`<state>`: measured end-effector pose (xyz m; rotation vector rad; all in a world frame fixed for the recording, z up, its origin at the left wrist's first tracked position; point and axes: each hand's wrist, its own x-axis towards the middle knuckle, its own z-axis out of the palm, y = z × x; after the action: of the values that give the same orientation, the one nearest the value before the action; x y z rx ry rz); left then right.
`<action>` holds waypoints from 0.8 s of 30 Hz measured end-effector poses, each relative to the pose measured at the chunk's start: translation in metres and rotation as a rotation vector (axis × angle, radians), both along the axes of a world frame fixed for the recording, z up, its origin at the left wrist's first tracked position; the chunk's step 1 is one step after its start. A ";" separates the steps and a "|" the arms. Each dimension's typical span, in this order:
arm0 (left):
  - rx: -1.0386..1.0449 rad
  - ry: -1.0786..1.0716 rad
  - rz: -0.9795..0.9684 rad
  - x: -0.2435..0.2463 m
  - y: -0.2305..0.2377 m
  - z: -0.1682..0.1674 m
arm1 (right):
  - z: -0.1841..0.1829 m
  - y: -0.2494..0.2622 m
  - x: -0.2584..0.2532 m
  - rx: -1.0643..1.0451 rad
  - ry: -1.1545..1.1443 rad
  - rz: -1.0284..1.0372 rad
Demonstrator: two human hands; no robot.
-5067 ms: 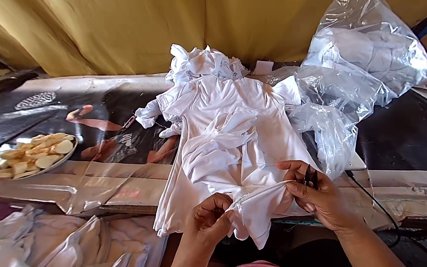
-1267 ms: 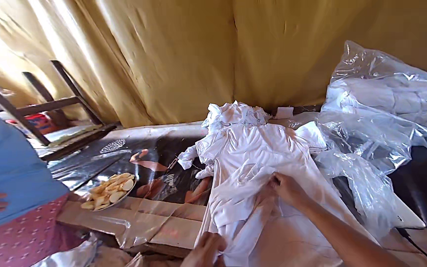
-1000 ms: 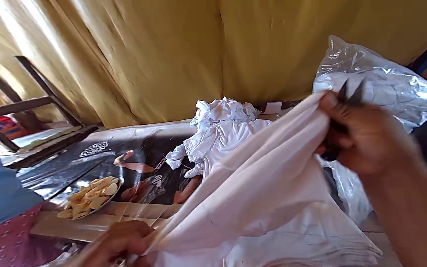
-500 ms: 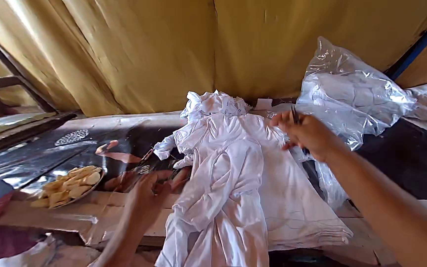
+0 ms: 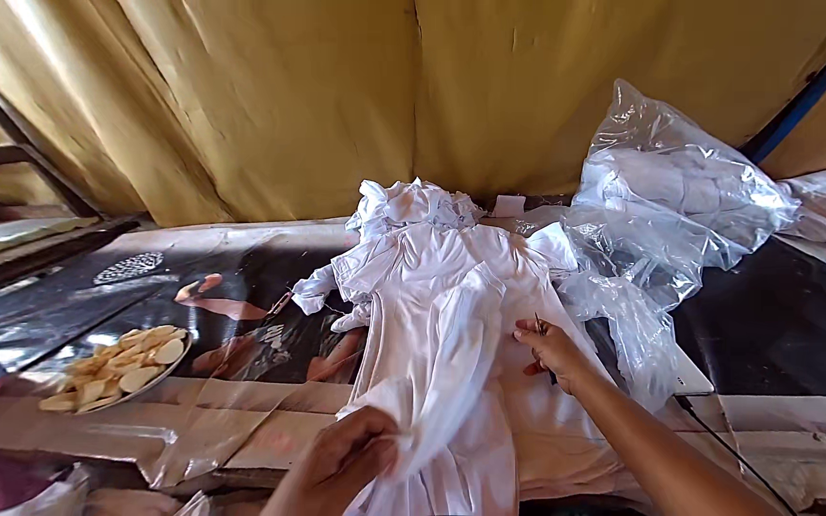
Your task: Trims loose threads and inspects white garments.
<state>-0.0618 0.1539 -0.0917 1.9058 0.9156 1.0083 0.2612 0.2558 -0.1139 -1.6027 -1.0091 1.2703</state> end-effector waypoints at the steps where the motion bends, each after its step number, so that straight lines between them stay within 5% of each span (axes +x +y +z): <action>1: -0.062 0.032 -0.067 -0.014 -0.007 0.008 | 0.001 0.005 -0.001 0.023 0.034 -0.029; 5: -0.219 0.362 0.012 -0.037 -0.014 0.008 | 0.000 0.026 -0.013 0.063 0.086 -0.053; 11: -0.146 0.386 0.442 0.015 0.032 -0.005 | 0.004 0.030 -0.041 0.037 0.175 -0.014; 15: -0.425 0.429 0.313 0.044 0.084 -0.016 | 0.047 0.000 -0.036 0.166 0.305 0.101; 18: -0.292 0.309 0.327 0.047 0.086 -0.006 | 0.077 -0.024 -0.002 0.455 0.402 0.101; 21: -0.021 0.061 0.412 0.036 0.064 -0.005 | 0.068 -0.067 0.050 0.667 0.318 0.457; 24: 0.081 0.142 0.341 0.016 0.037 -0.024 | 0.032 -0.098 0.085 0.476 -0.145 0.870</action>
<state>-0.0460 0.1911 -0.1154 1.9473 1.3341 1.1299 0.3465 0.1576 -0.0816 -0.8944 -2.0549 1.2968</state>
